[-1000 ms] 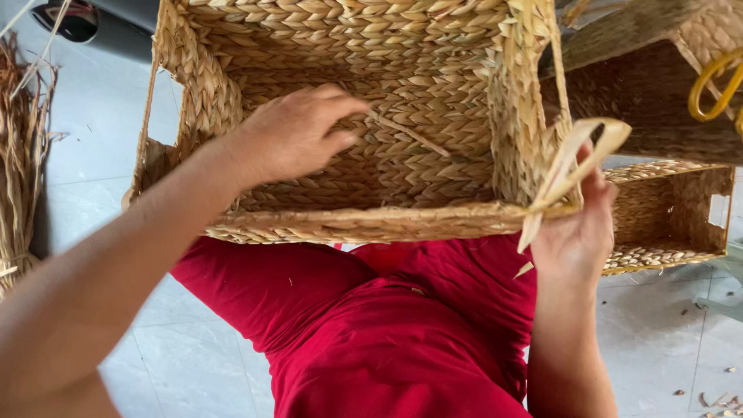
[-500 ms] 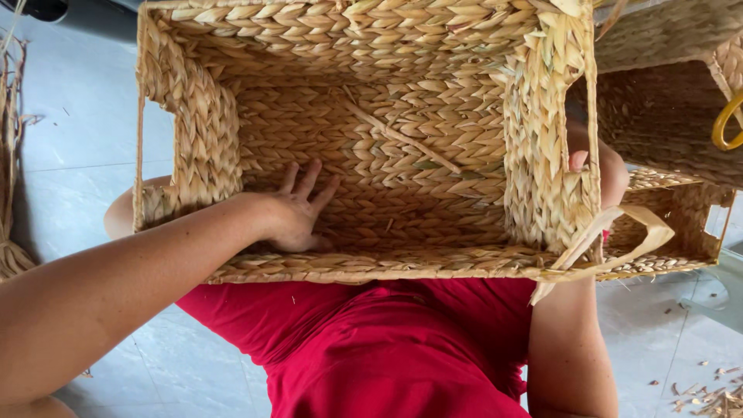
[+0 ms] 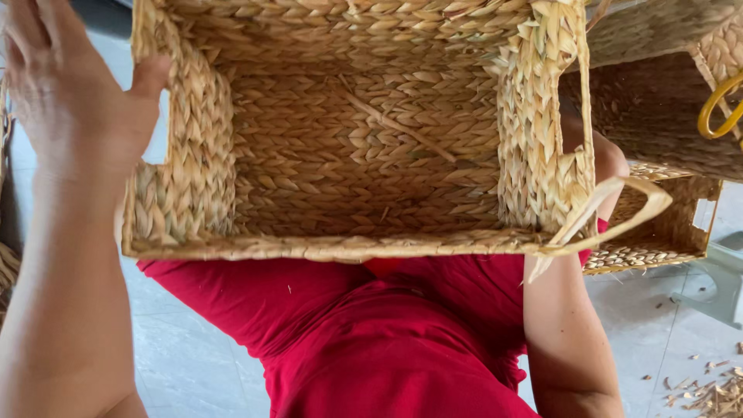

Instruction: The person sits on the floor with a woven water hyacinth basket on their lap and weaves a flat reed strip along the basket rim, tucking and pressing the strip into the weave by hand. They pick up new strips, cut one with scissors, and press the woven surface to secure the rim.

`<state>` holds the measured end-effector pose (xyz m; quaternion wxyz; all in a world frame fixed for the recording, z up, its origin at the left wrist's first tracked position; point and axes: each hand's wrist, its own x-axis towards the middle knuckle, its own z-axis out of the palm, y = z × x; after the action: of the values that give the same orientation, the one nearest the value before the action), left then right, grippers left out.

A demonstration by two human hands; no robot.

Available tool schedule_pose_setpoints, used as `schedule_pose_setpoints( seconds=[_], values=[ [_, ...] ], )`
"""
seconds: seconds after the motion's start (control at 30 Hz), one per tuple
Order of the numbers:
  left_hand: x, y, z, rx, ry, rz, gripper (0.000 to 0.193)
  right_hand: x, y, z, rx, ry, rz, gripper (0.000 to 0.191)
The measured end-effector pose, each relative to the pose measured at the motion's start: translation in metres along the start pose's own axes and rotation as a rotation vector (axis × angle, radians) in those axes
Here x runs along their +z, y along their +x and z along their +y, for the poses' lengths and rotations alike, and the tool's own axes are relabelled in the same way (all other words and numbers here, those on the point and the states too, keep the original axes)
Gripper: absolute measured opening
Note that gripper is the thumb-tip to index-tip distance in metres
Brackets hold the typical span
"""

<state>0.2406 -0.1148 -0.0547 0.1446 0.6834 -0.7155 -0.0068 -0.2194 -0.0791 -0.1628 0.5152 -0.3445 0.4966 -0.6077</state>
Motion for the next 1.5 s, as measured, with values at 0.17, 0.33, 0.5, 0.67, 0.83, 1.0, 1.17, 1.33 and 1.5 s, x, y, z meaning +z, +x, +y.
schedule_pose_setpoints(
  seconds=[0.17, 0.33, 0.5, 0.67, 0.83, 1.0, 1.17, 1.33, 1.5],
  values=[
    [-0.004, -0.046, -0.025, -0.816, -0.732, -0.338, 0.026, -0.007, -0.028, -0.014, -0.064, -0.003, 0.000, 0.056],
    [-0.037, -0.114, -0.018, -0.609, -1.030, -0.026, 0.026, -0.011, -0.062, -0.032, -0.126, -0.015, -0.024, 0.055],
    [-0.027, -0.157, -0.005, -0.442, -1.281, 0.168, 0.027, -0.016, -0.095, -0.047, -0.174, -0.046, -0.027, 0.053],
    [-0.007, -0.171, -0.018, -0.431, -1.308, 0.191, 0.025, -0.031, -0.128, -0.047, -0.199, -0.062, -0.014, 0.052],
    [-0.013, -0.173, -0.013, -0.359, -1.332, 0.221, 0.025, -0.047, -0.155, -0.060, -0.200, -0.073, 0.009, 0.051],
    [-0.027, -0.172, -0.001, -0.364, -1.235, 0.224, 0.030, -0.054, -0.179, -0.072, -0.186, -0.089, 0.009, 0.049],
    [-0.034, -0.172, 0.006, -0.347, -1.195, 0.251, 0.031, -0.046, -0.179, -0.063, -0.153, -0.081, -0.015, 0.048],
    [-0.035, -0.176, 0.008, -0.333, -1.132, 0.240, 0.025, -0.031, -0.149, -0.044, -0.121, -0.037, -0.047, 0.047],
    [-0.037, -0.177, 0.007, -0.328, -1.065, 0.216, 0.022, -0.021, -0.127, -0.035, -0.106, -0.014, -0.060, 0.046]
  ],
)
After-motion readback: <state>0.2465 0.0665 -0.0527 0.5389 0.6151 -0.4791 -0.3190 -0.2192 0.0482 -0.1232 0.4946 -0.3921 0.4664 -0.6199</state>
